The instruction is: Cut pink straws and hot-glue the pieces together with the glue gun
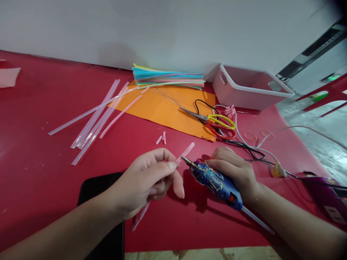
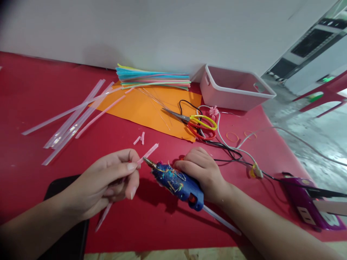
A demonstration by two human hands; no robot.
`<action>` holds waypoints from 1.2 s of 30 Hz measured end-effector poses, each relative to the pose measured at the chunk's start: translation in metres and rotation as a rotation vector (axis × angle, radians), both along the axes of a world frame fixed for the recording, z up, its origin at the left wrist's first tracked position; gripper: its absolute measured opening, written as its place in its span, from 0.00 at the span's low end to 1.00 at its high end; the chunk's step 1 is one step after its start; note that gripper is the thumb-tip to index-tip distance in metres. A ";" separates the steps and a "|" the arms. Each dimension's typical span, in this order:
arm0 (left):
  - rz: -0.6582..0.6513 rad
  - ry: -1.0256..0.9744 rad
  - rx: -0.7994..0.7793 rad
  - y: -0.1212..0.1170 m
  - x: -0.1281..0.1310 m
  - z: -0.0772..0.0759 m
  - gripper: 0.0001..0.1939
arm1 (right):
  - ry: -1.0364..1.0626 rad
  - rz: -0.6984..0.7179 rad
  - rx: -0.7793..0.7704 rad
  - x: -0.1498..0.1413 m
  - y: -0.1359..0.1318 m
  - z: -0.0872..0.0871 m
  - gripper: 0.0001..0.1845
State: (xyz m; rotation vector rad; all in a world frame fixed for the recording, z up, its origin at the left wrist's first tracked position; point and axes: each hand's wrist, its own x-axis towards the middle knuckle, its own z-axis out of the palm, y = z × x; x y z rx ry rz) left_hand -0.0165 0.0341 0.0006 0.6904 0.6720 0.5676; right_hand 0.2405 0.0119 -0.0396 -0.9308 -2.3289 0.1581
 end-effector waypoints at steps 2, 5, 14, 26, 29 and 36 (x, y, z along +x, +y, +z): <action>0.002 -0.001 0.004 0.000 0.000 0.000 0.09 | -0.001 -0.002 0.004 0.000 0.000 0.000 0.07; -0.001 0.010 0.018 -0.001 -0.001 0.000 0.09 | 0.004 0.000 0.012 0.000 0.001 0.000 0.07; -0.013 0.035 0.035 0.000 -0.001 -0.001 0.08 | -0.001 0.002 -0.003 0.002 -0.001 0.000 0.07; -0.006 0.096 0.056 0.000 -0.001 -0.001 0.10 | 0.002 -0.030 -0.028 0.004 0.000 -0.002 0.06; -0.007 0.109 0.053 0.000 -0.001 -0.001 0.10 | 0.006 -0.040 -0.017 0.004 0.000 0.000 0.06; 0.024 0.151 0.051 0.001 0.000 -0.005 0.09 | 0.040 -0.044 -0.014 0.003 -0.001 0.002 0.06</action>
